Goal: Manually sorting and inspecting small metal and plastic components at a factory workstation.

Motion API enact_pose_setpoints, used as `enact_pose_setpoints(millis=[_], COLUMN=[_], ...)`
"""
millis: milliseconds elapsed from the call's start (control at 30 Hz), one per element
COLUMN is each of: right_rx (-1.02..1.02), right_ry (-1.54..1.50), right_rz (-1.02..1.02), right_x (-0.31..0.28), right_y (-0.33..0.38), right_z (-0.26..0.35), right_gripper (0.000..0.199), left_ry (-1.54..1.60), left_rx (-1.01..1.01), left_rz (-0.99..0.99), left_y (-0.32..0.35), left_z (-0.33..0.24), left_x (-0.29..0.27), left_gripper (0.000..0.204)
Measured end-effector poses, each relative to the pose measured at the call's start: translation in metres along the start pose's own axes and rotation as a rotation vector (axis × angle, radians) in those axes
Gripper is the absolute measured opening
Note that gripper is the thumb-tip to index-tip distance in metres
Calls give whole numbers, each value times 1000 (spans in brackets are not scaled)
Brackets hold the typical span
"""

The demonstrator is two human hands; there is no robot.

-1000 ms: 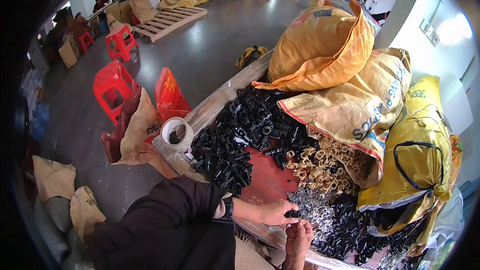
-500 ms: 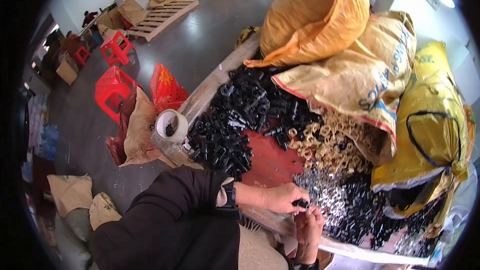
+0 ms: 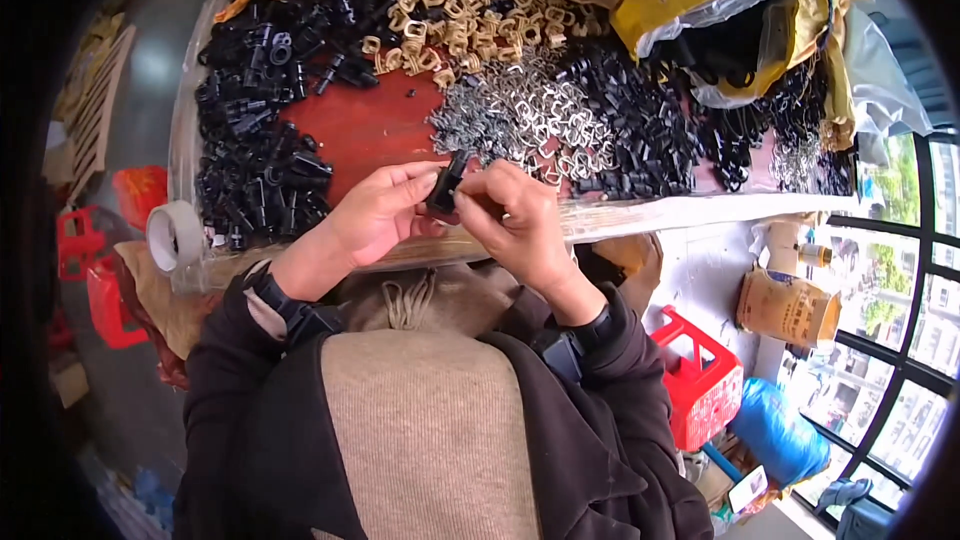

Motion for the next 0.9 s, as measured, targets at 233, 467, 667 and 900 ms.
enact_pose_setpoints(millis=[233, 467, 667, 900], right_rx=[-109, -97, -18, 12], right_ry=[194, 261, 282, 29], right_rz=[87, 257, 312, 271], right_x=[8, 10, 7, -7], right_y=[-6, -17, -17, -7], right_z=[6, -11, -18, -22], right_gripper=[10, 12, 11, 10], left_ry=[-149, -262, -393, -149], left_rx=[-5, -36, -82, -90], left_rz=[-6, 11, 12, 23], left_y=[1, -13, -17, -16], left_z=[2, 8, 8, 15], left_x=[-7, -17, -9, -7], left_gripper=[26, 25, 24, 27])
Point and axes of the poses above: each hand's wrist, its own y-axis away from the middle knuckle, its own x-axis out of the palm, z = x × y, the point moved 5 cm from there along -y, towards the middle knuckle, and after that the axes turned 14 degrees about z, right-handed, at the moved point
